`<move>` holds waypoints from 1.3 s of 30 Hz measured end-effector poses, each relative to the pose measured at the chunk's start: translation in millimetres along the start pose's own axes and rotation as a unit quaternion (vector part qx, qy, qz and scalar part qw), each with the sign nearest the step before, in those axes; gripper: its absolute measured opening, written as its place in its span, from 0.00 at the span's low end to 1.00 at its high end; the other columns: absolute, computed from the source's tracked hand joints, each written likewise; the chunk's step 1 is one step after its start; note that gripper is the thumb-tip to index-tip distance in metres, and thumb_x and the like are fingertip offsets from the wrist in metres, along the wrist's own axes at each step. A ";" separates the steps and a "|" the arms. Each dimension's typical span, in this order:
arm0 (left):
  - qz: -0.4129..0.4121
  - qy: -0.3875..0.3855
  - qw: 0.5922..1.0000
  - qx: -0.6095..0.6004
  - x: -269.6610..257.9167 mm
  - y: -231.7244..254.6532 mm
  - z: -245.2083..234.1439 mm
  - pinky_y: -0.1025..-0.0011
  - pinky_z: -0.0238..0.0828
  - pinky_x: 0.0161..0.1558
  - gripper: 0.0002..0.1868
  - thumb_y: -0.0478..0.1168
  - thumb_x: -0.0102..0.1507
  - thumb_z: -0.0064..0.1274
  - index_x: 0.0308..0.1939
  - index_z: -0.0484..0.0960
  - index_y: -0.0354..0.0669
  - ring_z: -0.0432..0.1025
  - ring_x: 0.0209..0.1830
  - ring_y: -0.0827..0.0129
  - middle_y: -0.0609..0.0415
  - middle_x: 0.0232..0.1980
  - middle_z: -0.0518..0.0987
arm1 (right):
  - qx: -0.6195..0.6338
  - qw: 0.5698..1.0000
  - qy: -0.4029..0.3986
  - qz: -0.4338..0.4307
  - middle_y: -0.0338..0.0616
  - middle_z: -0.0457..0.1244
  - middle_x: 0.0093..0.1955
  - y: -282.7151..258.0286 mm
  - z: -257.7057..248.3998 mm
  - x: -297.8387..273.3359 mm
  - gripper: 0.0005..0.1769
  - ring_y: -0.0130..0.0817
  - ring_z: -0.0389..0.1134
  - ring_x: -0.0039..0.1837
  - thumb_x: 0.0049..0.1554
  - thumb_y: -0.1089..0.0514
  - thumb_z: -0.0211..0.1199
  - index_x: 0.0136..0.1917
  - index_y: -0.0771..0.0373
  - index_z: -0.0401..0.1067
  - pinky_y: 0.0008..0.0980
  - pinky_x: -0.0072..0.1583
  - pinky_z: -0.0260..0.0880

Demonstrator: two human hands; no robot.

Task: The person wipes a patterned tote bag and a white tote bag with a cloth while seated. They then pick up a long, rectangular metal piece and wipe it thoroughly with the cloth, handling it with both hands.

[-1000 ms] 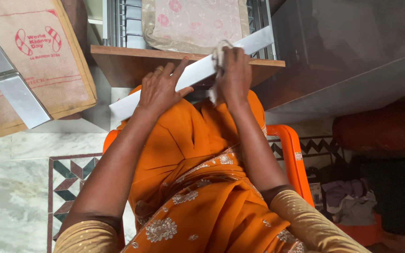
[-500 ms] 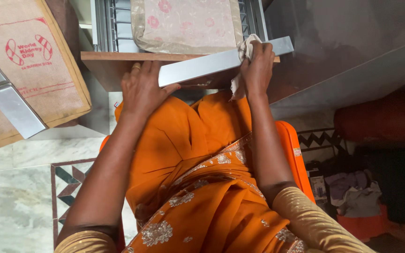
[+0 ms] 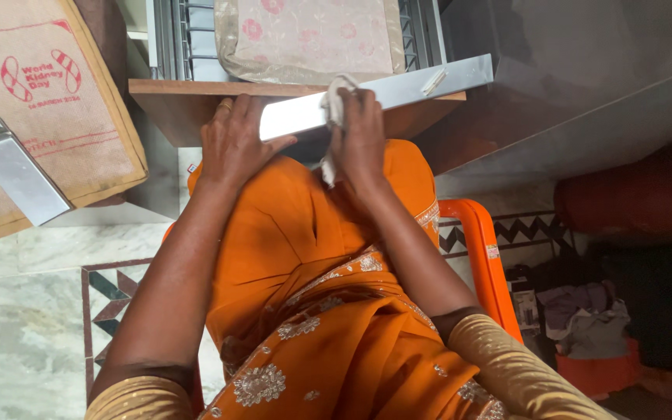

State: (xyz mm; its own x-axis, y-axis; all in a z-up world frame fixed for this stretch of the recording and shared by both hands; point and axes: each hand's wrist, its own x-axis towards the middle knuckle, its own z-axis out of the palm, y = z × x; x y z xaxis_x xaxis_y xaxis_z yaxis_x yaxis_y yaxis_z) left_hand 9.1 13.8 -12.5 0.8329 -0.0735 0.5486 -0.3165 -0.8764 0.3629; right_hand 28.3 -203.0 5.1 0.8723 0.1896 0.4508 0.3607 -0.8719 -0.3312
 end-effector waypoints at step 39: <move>0.023 -0.011 0.999 0.023 -0.5 -5.4 3.8 0.54 0.78 0.30 0.42 0.62 0.51 0.74 0.58 0.80 0.39 0.78 0.43 0.47 0.45 0.56 0.80 | 0.053 0.992 0.094 0.070 0.53 0.57 0.66 74.5 -28.9 -3.2 0.32 0.55 0.60 0.72 0.51 0.77 0.61 0.68 0.63 0.67 0.47 0.72 0.63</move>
State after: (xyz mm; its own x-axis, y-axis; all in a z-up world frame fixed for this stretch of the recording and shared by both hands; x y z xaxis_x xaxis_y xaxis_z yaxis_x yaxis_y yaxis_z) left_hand 12.1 16.7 -17.6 0.8279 -0.1244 0.5469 -0.3339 -0.8928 0.3024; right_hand 42.8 -281.6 3.0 0.8428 -0.0252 0.5376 0.2825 -0.8295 -0.4818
